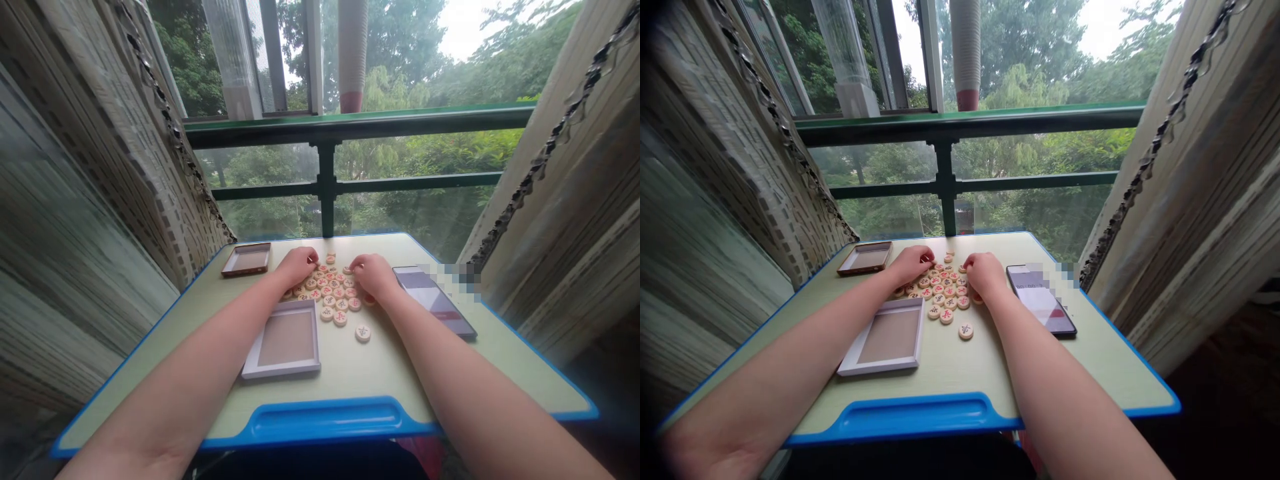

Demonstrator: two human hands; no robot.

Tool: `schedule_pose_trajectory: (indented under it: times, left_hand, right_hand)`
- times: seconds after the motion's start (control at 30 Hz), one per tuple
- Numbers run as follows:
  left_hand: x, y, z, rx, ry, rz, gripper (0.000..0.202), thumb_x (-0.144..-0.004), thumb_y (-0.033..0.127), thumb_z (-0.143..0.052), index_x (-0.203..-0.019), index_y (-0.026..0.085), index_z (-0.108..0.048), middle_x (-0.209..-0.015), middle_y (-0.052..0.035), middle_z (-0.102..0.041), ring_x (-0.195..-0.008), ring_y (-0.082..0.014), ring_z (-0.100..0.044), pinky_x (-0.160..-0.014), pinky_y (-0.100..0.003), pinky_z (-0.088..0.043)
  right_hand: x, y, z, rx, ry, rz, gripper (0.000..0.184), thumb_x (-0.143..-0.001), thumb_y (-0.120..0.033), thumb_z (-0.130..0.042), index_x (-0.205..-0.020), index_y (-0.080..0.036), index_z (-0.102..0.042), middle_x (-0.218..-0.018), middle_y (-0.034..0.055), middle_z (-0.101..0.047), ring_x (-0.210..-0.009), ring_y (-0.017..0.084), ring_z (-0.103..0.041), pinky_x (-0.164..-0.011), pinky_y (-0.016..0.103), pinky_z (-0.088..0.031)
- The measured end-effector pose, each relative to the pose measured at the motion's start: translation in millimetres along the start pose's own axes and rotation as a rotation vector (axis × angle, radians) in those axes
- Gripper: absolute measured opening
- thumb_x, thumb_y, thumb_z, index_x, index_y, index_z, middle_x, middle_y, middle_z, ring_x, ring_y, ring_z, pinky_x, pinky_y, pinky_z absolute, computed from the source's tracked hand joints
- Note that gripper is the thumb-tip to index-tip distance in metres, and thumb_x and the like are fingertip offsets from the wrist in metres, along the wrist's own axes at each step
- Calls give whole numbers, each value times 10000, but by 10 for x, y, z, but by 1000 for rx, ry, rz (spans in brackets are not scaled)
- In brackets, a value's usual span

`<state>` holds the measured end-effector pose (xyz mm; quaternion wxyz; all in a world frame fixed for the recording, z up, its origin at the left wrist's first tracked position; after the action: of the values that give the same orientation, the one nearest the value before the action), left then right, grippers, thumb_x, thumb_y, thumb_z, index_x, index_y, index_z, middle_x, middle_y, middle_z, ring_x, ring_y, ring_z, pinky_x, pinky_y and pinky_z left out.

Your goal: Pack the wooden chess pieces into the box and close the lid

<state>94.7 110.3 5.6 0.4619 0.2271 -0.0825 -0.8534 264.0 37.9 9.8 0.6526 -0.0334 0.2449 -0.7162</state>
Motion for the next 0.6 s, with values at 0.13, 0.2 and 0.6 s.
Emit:
schedule_pose_trajectory:
  times: [0.13,0.2,0.6]
  left_hand:
    - [-7,6,2,-29,-20,-9,181,-706,154,-541,-820,186,-678,-887,-33,-685,-824,-162,-607,-762,-249,-472]
    - [-2,7,-8,-38,-46,-11,203,-690,127,-529,-796,190,-691,-882,-28,-689,-823,-161,-610,-770,-245,-472]
    - [-37,-252,-155,218,-66,147,477,-629,-47,-419,-984,158,-664,-932,-55,-696,-861,-146,-630,-776,-247,-485]
  right_hand:
    - [0,19,67,-25,46,-30,289,-774,-151,-431,-843,-207,-706,-876,69,-693,-869,191,-593,-758,280,-443]
    - [-4,27,70,-32,50,-32,284,-768,-152,-433,-835,-205,-703,-866,64,-696,-855,190,-594,-757,280,-446]
    - [-125,-225,-71,-29,-111,40,360,-788,-179,-434,-1083,-198,-639,-1105,61,-646,-993,194,-573,-847,267,-420]
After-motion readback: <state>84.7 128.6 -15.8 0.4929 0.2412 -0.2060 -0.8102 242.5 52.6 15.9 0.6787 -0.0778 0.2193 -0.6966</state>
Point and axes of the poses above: each hand's wrist, its own x-axis away from the middle knuckle, its own z-axis out of the back of the hand, y = z × x, the point moved 7 cm from there along -x, towards the middle knuckle
